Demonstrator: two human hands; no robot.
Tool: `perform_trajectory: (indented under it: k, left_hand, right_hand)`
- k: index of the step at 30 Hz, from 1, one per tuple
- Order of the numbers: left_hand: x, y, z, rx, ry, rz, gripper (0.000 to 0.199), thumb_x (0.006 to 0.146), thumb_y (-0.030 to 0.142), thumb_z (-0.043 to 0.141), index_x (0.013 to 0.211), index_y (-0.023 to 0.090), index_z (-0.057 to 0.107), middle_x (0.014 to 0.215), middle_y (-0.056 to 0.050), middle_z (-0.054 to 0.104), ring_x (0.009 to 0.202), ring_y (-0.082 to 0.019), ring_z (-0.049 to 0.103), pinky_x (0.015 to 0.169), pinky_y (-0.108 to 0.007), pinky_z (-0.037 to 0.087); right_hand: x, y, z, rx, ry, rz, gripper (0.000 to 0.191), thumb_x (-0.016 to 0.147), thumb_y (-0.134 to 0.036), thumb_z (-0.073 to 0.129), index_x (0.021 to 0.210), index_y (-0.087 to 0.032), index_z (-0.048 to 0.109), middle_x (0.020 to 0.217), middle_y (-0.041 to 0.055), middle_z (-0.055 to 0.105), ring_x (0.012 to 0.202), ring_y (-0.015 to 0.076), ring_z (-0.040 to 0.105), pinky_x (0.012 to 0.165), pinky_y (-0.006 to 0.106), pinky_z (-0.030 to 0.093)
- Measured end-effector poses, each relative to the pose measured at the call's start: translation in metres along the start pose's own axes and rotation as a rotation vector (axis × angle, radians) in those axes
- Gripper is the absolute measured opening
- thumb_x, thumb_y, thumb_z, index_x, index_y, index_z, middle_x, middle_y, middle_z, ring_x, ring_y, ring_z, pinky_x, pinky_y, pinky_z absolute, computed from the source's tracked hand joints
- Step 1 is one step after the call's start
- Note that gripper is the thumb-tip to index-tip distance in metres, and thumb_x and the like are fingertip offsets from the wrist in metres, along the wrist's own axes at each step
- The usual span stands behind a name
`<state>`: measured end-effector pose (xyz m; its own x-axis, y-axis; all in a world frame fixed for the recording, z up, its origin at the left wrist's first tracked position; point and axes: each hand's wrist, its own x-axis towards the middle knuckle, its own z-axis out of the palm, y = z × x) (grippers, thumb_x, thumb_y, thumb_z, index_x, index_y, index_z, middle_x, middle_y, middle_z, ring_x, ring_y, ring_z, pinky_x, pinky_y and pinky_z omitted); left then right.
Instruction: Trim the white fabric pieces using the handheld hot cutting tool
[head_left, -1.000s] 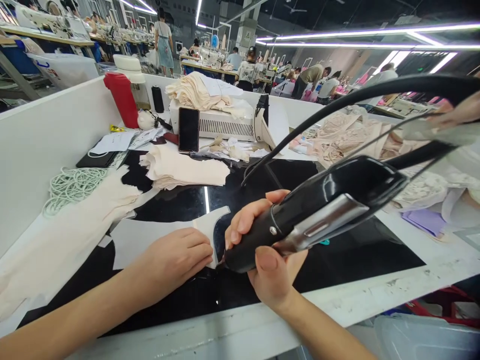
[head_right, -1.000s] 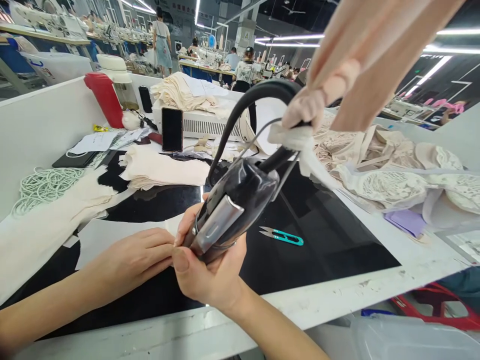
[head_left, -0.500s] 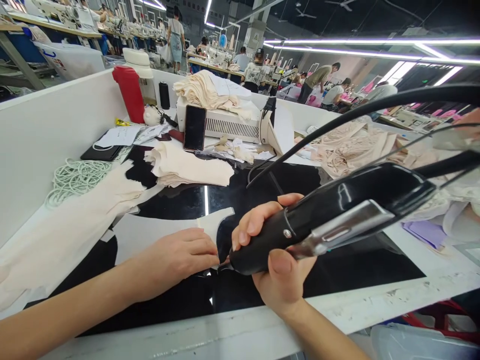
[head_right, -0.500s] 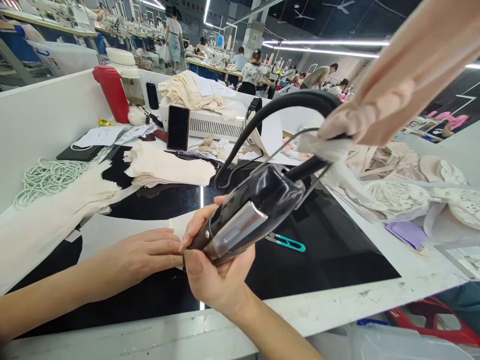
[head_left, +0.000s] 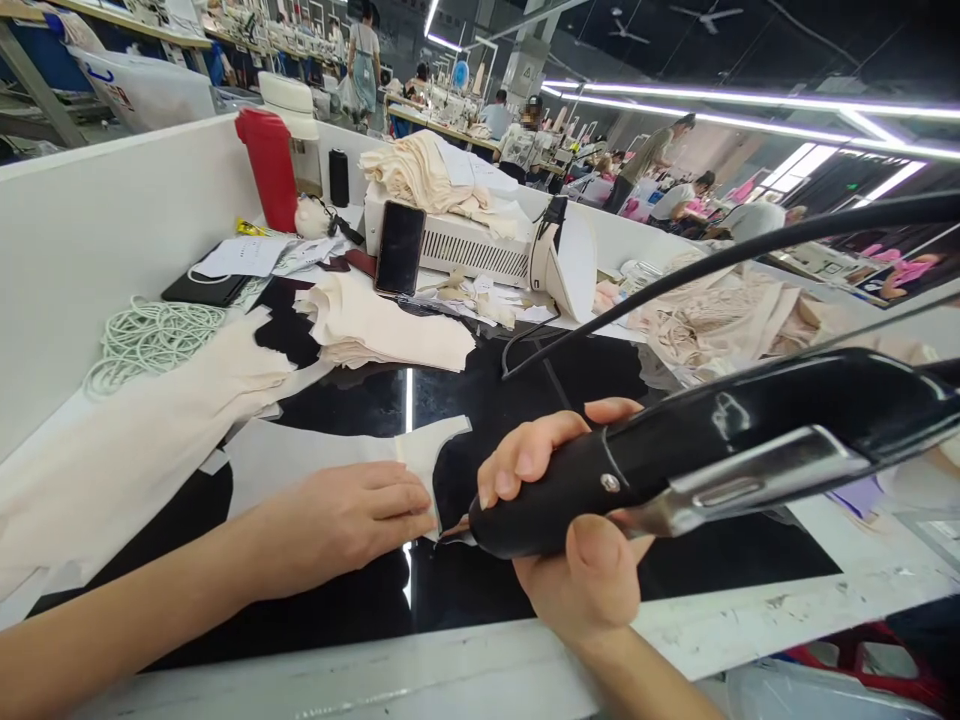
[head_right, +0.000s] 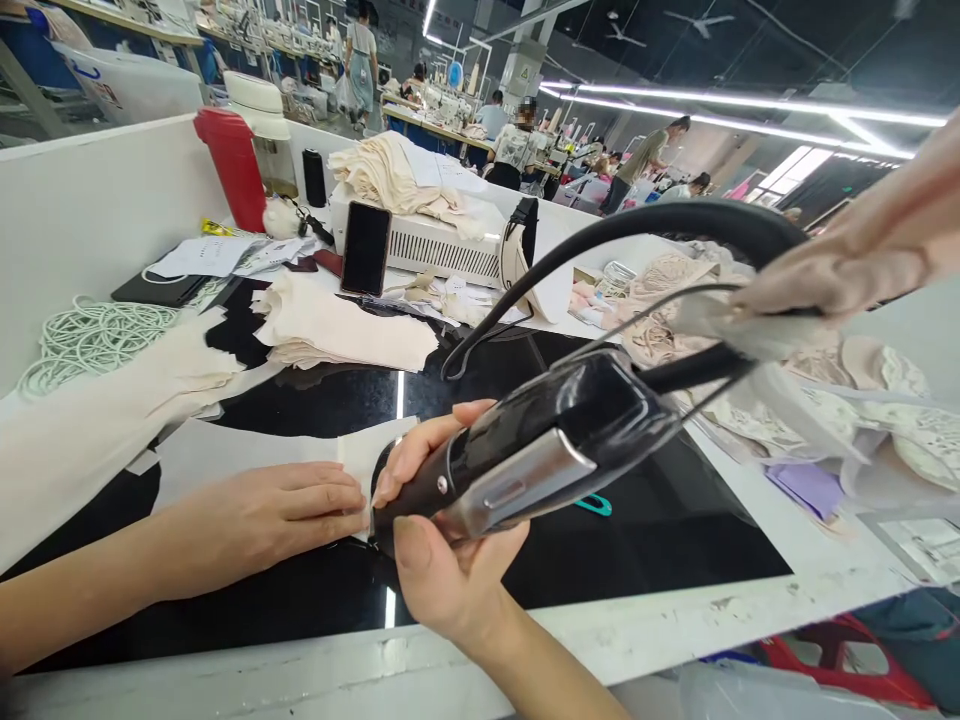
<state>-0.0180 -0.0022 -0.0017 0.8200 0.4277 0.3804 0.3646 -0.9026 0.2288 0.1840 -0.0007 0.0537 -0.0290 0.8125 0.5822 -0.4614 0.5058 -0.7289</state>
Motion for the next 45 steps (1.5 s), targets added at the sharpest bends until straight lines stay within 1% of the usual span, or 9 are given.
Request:
perform_trajectory:
  k: [4,15,22,29,36,41,45]
  left_hand:
    - [-0.0006,0.0001,-0.0003,0.033,-0.007,0.018,0.028,0.106,0.008,0.046,0.126,0.011,0.064,0.117,-0.011,0.072,0.118,-0.022,0.066,0.111,-0.033,0.049]
    - [-0.0006,0.0019,-0.0009,0.017,-0.002,0.013,0.028,0.104,0.007,0.048,0.126,0.012,0.065,0.115,-0.011,0.073,0.118,-0.022,0.066,0.112,-0.033,0.048]
    - [-0.0006,0.0015,-0.0009,0.001,-0.047,-0.001,0.03,0.106,0.008,0.044,0.128,0.01,0.064,0.119,-0.012,0.071,0.121,-0.022,0.063,0.11,-0.032,0.049]
    - [-0.0006,0.0023,-0.0004,-0.02,-0.073,-0.015,0.032,0.107,0.009,0.042,0.131,0.012,0.063,0.12,-0.011,0.071,0.122,-0.022,0.062,0.111,-0.033,0.049]
    - [0.0011,0.0028,-0.0024,-0.02,-0.024,-0.011,0.03,0.103,0.006,0.049,0.128,0.012,0.064,0.115,-0.011,0.072,0.118,-0.022,0.066,0.109,-0.032,0.052]
    - [-0.0005,0.0017,0.0003,-0.029,-0.006,-0.017,0.03,0.104,0.008,0.049,0.129,0.014,0.064,0.116,-0.011,0.073,0.121,-0.021,0.065,0.109,-0.031,0.051]
    - [-0.0025,0.0004,0.0019,-0.016,-0.007,-0.01,0.03,0.105,0.008,0.047,0.13,0.013,0.063,0.118,-0.011,0.072,0.121,-0.022,0.064,0.11,-0.032,0.051]
  right_hand:
    - [0.0005,-0.0013,0.0001,-0.013,0.019,0.021,0.041,0.088,-0.035,0.078,0.12,-0.03,0.054,0.084,-0.0046,0.061,0.063,0.0129,0.06,0.054,0.028,0.053]
    - [0.0017,-0.002,-0.0002,-0.032,0.036,0.036,0.041,0.086,-0.037,0.08,0.118,-0.031,0.055,0.082,-0.0049,0.061,0.062,0.0137,0.06,0.052,0.028,0.053]
    - [0.0067,-0.0022,0.0016,0.001,0.074,0.014,0.04,0.084,-0.037,0.081,0.116,-0.03,0.057,0.081,-0.0051,0.062,0.061,0.013,0.058,0.052,0.027,0.054]
    - [0.0051,0.0027,0.0022,-0.063,0.064,0.017,0.042,0.084,-0.041,0.08,0.116,-0.031,0.054,0.08,-0.0054,0.06,0.056,0.0138,0.058,0.049,0.03,0.053]
    - [0.0043,0.003,0.0014,-0.067,0.061,0.007,0.042,0.086,-0.041,0.079,0.117,-0.031,0.054,0.081,-0.0049,0.06,0.057,0.014,0.059,0.05,0.03,0.053]
    - [0.0024,0.0045,0.0013,-0.092,0.038,-0.003,0.033,0.093,-0.033,0.072,0.12,-0.031,0.054,0.084,-0.0039,0.061,0.062,0.014,0.061,0.054,0.03,0.054]
    - [0.0037,0.004,0.0018,-0.057,0.048,-0.002,0.036,0.09,-0.034,0.075,0.119,-0.03,0.054,0.083,-0.0043,0.06,0.061,0.0132,0.06,0.053,0.028,0.053]
